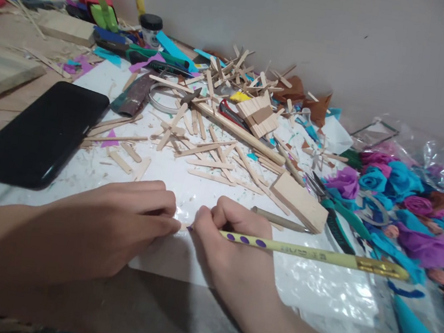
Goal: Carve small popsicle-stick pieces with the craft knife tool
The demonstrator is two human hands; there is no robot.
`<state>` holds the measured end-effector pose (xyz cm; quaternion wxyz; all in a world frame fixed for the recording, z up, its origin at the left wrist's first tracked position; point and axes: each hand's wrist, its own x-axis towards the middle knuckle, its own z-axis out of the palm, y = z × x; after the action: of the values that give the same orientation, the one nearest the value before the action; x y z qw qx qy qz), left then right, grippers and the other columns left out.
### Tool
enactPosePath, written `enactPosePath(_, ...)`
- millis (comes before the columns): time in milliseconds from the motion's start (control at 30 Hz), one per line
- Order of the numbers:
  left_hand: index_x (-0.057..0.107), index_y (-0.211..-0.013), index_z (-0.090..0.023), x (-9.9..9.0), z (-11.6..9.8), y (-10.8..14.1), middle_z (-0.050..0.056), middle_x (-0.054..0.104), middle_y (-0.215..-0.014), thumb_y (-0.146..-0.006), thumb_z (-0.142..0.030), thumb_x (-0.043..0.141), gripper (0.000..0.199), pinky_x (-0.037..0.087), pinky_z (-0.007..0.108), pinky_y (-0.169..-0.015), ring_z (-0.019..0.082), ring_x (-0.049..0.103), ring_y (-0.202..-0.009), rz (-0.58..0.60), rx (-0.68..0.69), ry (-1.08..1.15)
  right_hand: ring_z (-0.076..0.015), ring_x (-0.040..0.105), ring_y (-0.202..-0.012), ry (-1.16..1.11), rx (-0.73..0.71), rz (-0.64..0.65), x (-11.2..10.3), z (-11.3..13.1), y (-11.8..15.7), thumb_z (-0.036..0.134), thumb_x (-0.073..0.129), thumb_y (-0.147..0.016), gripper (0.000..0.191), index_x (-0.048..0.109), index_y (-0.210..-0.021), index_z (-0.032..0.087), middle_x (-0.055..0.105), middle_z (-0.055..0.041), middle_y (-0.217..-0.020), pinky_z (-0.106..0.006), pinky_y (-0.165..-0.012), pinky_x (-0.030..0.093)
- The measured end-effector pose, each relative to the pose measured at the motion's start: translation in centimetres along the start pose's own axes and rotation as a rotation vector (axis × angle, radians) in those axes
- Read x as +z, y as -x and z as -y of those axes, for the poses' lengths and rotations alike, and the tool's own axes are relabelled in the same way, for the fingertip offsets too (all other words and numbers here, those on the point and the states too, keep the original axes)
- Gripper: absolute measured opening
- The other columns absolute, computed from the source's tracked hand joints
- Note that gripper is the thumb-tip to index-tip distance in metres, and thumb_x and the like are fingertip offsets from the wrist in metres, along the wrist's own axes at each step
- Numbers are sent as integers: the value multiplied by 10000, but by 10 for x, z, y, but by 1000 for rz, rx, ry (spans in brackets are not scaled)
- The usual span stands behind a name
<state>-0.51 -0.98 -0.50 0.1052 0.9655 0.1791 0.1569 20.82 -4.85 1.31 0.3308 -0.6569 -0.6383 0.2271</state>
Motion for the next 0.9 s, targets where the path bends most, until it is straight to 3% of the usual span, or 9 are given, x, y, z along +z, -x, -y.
enactPosePath(133, 703, -938, -191, -1, 0, 1, 22, 635, -910, -948, -54, 675, 140, 401, 357, -775, 219, 529, -865, 17, -53, 70, -118, 348, -501, -22, -12, -19, -1, 1, 0, 295, 689, -909, 507, 365, -523, 239, 367, 58, -496, -288, -475, 284)
enactPosePath(233, 703, -935, -180, -2, 2, 0, 32, 636, -962, -956, -28, 624, 172, 429, 346, -784, 214, 549, -878, 45, -122, 178, -125, 451, -488, -37, -34, -70, -8, -2, -5, 335, 710, -943, 476, 472, -541, 243, 499, 47, -496, -274, -469, 349)
enactPosePath(400, 709, -933, -158, -3, 5, -1, 53, 664, -995, -1006, -34, 537, 224, 457, 344, -784, 215, 565, -898, 27, -71, 158, -174, 612, -607, 70, -145, -127, -35, -20, -28, 408, 771, -938, 210, 745, -805, 248, 729, -7, -718, -301, -542, 429)
enactPosePath(467, 711, -963, -150, -1, 5, -1, 64, 673, -1007, -1012, -32, 513, 236, 463, 348, -780, 219, 572, -909, 19, -52, 133, -192, 609, -618, 132, -171, -124, -44, -30, -39, 377, 797, -896, 138, 803, -916, 240, 746, -28, -759, -329, -574, 431)
enactPosePath(567, 722, -1044, -153, -1, 4, 1, 69, 681, -1027, -1022, -28, 495, 260, 472, 343, -792, 217, 587, -923, -4, -63, 130, -204, 604, -617, 201, -162, -126, -52, -44, -53, 339, 785, -869, 313, 830, -1142, 193, 761, -50, -798, -357, -618, 461)
enactPosePath(700, 706, -1060, -158, -5, 0, 1, 81, 669, -1061, -1038, -43, 478, 257, 484, 324, -845, 210, 600, -967, 21, -92, 178, -227, 656, -722, 271, -167, -87, -54, -56, -61, 353, 684, -933, 413, 780, -1293, 174, 813, -115, -1086, -381, -688, 491)
enactPosePath(800, 669, -953, -177, -6, -5, 1, 69, 665, -1039, -1029, -56, 506, 217, 480, 306, -826, 196, 603, -940, 14, -121, 142, -222, 661, -666, 324, -205, -33, -62, -59, -60, 416, 602, -994, 453, 741, -1357, 184, 816, -103, -1024, -371, -652, 483)
enactPosePath(900, 625, -874, -192, 2, -7, -1, 48, 680, -1013, -965, -118, 663, 123, 486, 288, -772, 184, 616, -895, -11, -120, 67, -235, 702, -665, 393, -281, 47, -79, -61, -54, 426, 528, -1012, 388, 811, -1188, 227, 820, -83, -882, -359, -655, 499)
